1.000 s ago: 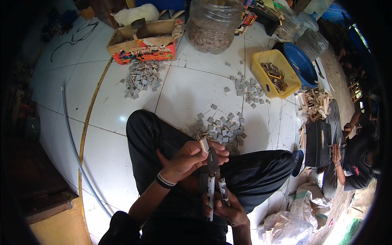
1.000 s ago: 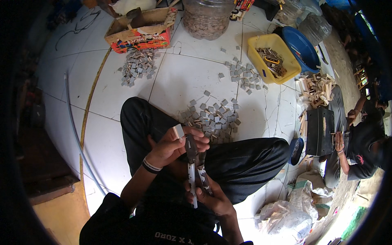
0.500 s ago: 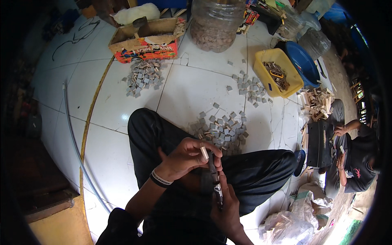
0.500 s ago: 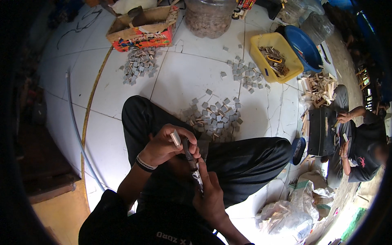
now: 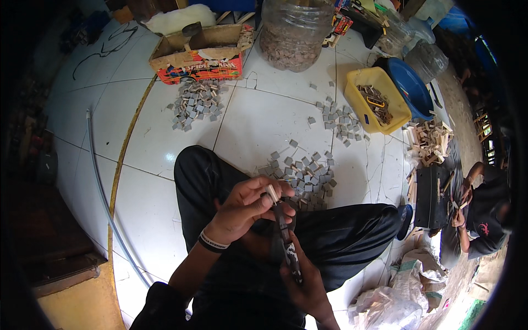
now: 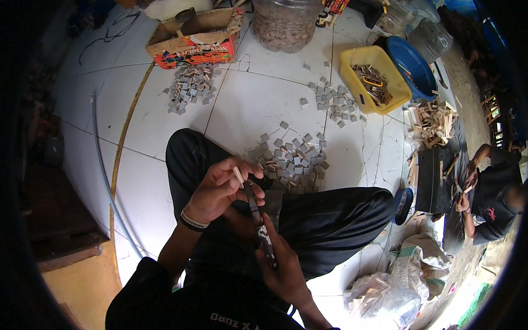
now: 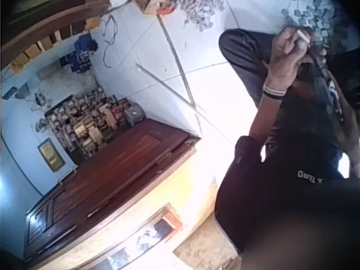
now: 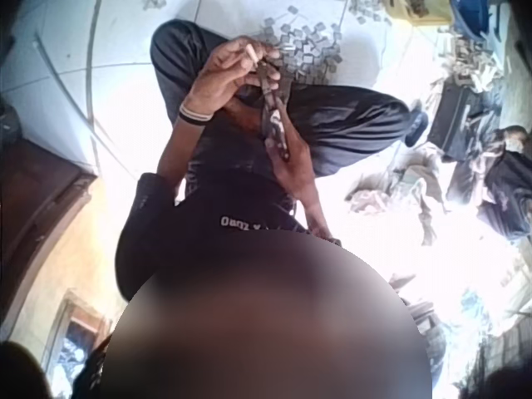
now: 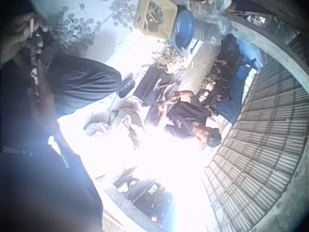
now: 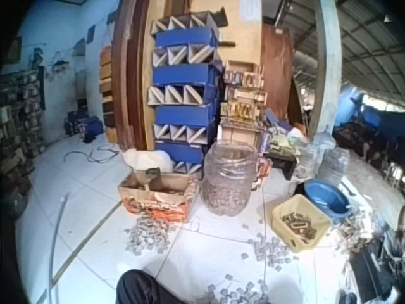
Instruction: The person sits on the floor and repeatedly picks up small rectangular blocks, trims them with pliers, and places the trimmed pieces on the floor. The person continues this cycle for the duration of the clip.
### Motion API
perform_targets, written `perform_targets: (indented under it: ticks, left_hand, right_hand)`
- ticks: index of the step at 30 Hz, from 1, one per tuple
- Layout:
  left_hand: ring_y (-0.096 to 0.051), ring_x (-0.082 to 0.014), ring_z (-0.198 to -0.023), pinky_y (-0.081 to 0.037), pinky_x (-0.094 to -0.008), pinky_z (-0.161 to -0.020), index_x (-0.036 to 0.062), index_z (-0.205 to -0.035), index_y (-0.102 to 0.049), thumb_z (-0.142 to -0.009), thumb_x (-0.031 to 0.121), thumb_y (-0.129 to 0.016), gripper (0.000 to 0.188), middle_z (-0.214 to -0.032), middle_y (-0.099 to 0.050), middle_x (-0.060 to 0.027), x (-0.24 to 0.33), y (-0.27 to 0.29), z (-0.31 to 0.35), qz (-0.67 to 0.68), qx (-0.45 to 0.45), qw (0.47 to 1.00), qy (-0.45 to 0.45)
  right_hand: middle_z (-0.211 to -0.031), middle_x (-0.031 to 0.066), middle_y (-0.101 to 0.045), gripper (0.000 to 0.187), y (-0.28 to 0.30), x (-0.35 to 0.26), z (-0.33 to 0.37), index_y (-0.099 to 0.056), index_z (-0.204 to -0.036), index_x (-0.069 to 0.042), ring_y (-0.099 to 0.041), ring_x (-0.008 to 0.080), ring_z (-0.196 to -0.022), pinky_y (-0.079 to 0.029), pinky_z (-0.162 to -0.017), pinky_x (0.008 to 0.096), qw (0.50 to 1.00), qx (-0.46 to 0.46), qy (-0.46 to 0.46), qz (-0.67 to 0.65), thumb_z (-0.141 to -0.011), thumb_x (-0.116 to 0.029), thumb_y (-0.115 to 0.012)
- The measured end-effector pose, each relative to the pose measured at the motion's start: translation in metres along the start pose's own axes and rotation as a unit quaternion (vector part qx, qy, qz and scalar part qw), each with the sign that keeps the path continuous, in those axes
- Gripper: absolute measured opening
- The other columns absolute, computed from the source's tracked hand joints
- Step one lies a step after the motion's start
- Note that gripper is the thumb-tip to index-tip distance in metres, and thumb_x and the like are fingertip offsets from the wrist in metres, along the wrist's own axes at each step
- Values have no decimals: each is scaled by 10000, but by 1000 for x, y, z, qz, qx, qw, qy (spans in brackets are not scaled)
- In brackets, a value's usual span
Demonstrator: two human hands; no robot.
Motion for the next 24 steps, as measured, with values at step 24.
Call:
perform_targets:
  ticks: [24]
  left_hand:
    - [-621, -275, -1342, -547, -403, -1129, 101, -1027, -520, -1049, 142, -671, 158, -1602, -444, -226, -22, -11, 14, 99, 140, 984, -44]
  right_hand:
    - [-1362, 226, -589, 600, -22, 6, -8, -310, -1580, -1, -650, 316, -1211, -541, -1052, 473, 913, -51, -151, -375, -1075, -179, -581]
Point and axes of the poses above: each hand's wrist, its own z-axis away from the middle knuckle, its own y-axis out of the back of the hand, x = y × z, the point moved 6 cm from there along -z, towards the middle knuckle
